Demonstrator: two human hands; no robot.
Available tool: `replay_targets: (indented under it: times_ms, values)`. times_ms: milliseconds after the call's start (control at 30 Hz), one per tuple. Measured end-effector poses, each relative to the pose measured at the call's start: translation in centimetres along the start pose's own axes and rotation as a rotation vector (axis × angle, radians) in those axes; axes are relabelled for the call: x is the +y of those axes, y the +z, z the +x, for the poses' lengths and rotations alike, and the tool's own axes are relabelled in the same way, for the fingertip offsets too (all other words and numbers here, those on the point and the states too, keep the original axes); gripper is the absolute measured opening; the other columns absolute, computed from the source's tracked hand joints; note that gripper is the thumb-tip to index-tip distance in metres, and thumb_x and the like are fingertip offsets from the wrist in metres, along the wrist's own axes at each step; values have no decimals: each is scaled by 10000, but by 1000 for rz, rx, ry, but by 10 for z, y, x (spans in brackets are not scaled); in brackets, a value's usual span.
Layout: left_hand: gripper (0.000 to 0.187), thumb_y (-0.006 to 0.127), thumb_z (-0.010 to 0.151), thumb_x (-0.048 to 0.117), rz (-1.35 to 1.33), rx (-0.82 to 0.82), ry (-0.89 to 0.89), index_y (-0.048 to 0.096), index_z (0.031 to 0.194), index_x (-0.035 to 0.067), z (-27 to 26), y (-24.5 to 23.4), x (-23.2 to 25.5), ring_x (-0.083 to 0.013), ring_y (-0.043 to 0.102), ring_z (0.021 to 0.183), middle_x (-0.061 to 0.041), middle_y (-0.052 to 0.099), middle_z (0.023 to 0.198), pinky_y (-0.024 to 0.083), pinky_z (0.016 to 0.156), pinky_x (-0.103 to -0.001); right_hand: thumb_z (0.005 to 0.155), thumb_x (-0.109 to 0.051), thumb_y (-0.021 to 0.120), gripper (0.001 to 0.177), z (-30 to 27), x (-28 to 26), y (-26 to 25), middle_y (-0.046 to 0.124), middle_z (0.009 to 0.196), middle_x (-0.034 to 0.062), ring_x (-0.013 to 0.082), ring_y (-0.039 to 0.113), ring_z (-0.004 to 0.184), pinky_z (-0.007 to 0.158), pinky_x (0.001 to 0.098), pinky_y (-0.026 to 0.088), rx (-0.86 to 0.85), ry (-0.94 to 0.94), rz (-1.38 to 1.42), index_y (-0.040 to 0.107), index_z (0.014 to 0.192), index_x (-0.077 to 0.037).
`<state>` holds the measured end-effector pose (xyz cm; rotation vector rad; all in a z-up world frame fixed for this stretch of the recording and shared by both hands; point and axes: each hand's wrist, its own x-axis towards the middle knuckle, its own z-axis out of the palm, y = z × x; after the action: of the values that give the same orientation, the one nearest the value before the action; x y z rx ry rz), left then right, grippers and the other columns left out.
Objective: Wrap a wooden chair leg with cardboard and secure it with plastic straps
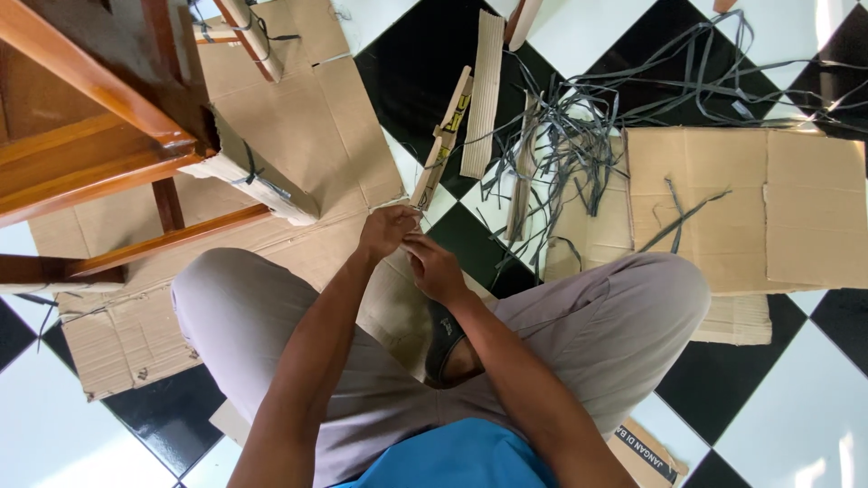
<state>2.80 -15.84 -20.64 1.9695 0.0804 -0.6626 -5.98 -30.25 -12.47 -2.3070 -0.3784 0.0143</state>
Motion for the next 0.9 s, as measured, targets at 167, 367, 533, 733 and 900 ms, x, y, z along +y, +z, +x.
replay_targets:
  times_ms: [167,367,533,733,900]
  values:
    - [275,672,860,353,45,90,-9,791,1095,272,-30,-25,29,-409,692,1066,-127,766,1003,536,932,-527,940,-84,596,282,0,9,4,672,1171,34,305,722,1057,838,439,607,0,-21,16,743,1148,-206]
    - [253,629,879,343,318,3,81,785,1061,264,-54,-43,48,-425,707,1036,-116,782,1016,560,923,-543,961,-150,567,252,23,10,-2,604,1074,9,291,652,961,819,460,522,438,-84,-159,648,1187,-227]
    - [251,613,901,331,348,-57,135,768,1064,220,-70,-61,67,-433,696,1065,-139,769,1046,555,939,-557,1011,-206,576,303,26,7,-13,687,1030,50,295,678,976,938,524,472,355,-149,-204,652,1304,-183]
    - [226,606,926,302,338,115,36,777,1072,286,-72,-91,50,-376,709,1067,-70,771,1084,560,961,-525,1006,-275,665,119,23,-2,0,702,797,91,332,713,798,739,426,553,196,186,173,736,990,-181]
    - [212,647,915,300,286,211,-35,783,1078,290,-80,-115,31,-355,708,1080,-62,771,1079,562,972,-503,885,-416,776,159,39,23,23,680,681,39,238,676,704,696,395,535,109,528,283,783,907,-259]
